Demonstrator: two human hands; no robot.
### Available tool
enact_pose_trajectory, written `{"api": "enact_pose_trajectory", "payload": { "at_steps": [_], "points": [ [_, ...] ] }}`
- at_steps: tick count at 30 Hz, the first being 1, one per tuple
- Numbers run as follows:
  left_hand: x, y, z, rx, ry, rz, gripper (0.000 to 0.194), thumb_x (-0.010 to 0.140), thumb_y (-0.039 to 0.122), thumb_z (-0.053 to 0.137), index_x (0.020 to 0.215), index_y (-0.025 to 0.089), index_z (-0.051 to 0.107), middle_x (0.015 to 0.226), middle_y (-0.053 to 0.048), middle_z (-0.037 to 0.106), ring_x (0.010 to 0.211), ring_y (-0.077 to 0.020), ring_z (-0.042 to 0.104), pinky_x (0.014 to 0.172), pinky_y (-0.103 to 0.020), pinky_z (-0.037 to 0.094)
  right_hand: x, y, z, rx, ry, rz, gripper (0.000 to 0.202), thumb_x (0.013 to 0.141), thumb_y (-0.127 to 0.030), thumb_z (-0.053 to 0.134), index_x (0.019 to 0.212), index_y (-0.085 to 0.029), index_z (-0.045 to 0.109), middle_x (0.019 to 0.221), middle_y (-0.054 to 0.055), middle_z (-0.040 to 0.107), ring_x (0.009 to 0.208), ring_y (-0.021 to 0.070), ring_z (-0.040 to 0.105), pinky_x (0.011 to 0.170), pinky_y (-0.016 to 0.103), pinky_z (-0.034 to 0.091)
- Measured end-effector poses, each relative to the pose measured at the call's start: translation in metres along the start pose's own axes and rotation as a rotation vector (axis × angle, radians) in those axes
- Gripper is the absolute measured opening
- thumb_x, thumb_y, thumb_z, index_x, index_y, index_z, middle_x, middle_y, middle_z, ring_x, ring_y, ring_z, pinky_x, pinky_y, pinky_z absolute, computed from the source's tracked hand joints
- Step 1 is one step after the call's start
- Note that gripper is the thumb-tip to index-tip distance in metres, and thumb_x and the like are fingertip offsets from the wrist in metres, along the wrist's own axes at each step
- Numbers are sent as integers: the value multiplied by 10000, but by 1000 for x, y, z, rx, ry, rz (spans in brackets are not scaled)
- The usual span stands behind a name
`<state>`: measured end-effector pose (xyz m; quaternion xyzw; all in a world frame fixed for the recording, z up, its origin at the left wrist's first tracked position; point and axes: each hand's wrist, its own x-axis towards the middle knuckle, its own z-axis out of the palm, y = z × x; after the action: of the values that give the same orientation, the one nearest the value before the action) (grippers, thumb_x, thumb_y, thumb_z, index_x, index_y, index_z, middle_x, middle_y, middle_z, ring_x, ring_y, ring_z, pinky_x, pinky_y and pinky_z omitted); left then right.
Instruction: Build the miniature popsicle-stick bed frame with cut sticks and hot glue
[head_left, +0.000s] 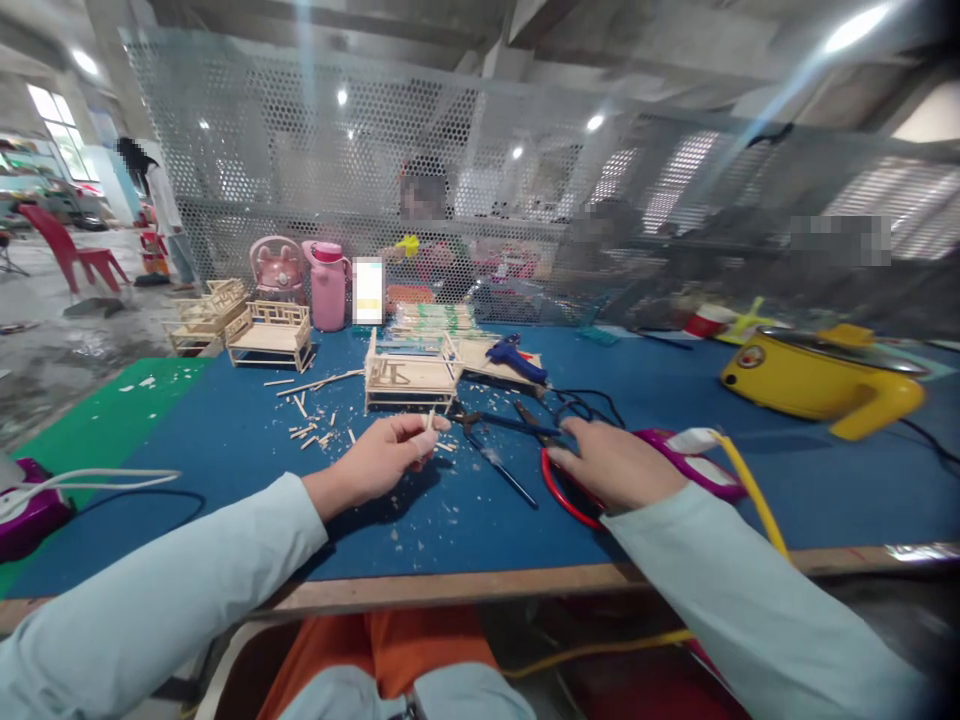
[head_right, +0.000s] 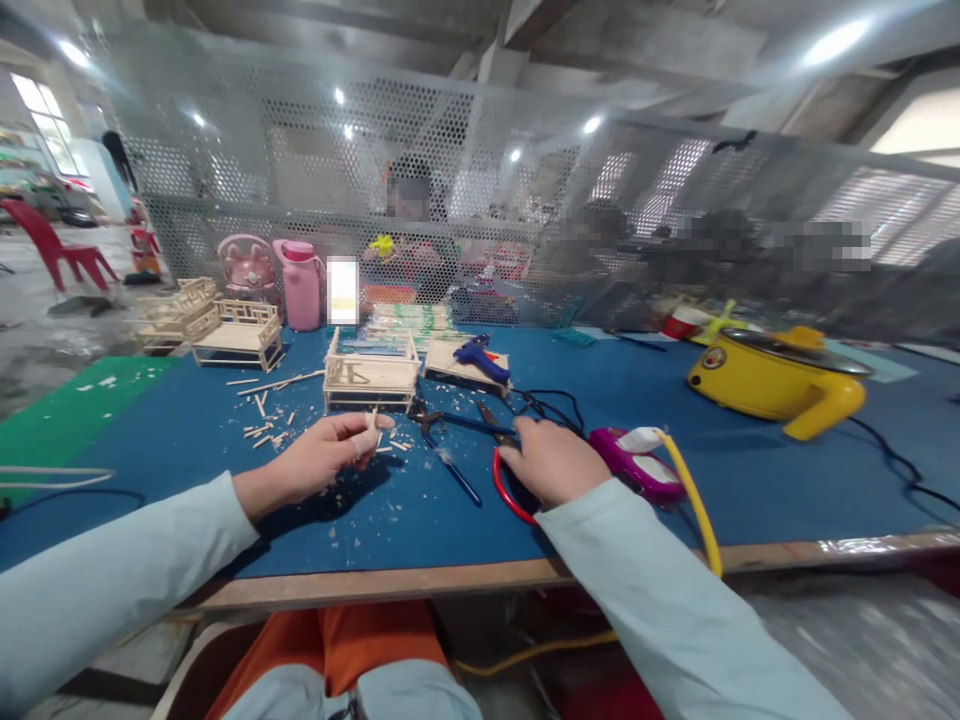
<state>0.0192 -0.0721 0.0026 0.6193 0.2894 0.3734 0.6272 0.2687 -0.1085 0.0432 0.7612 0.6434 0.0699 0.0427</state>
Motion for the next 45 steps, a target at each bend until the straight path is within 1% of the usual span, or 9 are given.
{"api": "enact_pose_trajectory", "payload": {
  "at_steps": [2,8,11,15,20,27,31,35,45],
  "points": [
    [1,0,1,-13,9,-12,358,700,338,661,970,105,624,564,51,457,496,-45,392,534,-216,324,0,19,12,13,-76,-55,367,831,-367,412,1024,-121,603,986,162,656,908,272,617,737,333,445],
    [1,2,4,-68,67,-50,297,657,276,700,872,90,611,573,38,505,491,-40,414,538,-215,350,-10,32,28,62,109,-48,581,758,-438,507,1203,-65,491,1060,204,617,990,329,575,800,392,437],
    [1,2,5,-57,67,-51,285,647,317,701,796,95,605,571,37,502,487,-40,410,523,-211,345,-13,31,24,250,-6,-130,503,746,-347,500,1198,-125,491,931,110,673,857,262,629,690,326,467],
    [1,1,5,-58,76,-21,339,641,406,686,770,104,601,558,43,476,477,-43,392,502,-210,324,-23,43,11,241,-102,-23,588,652,-191,514,1238,-153,468,694,54,682,619,241,639,544,310,459],
    [2,0,5,13,103,25,365,685,448,628,835,115,629,589,35,470,496,-58,390,503,-213,316,-52,55,-10,347,-122,-77,339,635,-299,583,959,-234,658,952,89,698,880,317,639,730,387,506],
    [-6,1,7,214,30,124,316,792,401,506,862,119,630,645,15,477,585,-85,374,573,-215,328,-59,-6,-19,798,-60,-280,401,731,-444,539,1035,-182,535,811,46,641,717,180,598,662,267,499],
    [-11,8,8,319,-14,219,290,826,354,447,770,114,601,660,13,454,645,-99,354,617,-217,320,-53,-38,-16,881,-159,-449,295,794,-444,486,939,-188,511,687,-9,543,611,115,490,618,221,458],
    [-13,13,8,362,14,219,312,829,364,418,665,126,535,598,33,357,606,-92,304,565,-206,277,-49,-46,-10,919,-157,-531,302,813,-441,457,958,-179,492,667,-21,480,596,107,437,591,211,430],
    [-15,13,9,468,41,249,344,835,363,395,561,155,381,568,43,298,572,-83,283,532,-199,242,-55,-55,-12,847,-70,-478,266,814,-417,442,875,-173,526,635,-19,512,571,110,451,576,207,418]
  ]
}}
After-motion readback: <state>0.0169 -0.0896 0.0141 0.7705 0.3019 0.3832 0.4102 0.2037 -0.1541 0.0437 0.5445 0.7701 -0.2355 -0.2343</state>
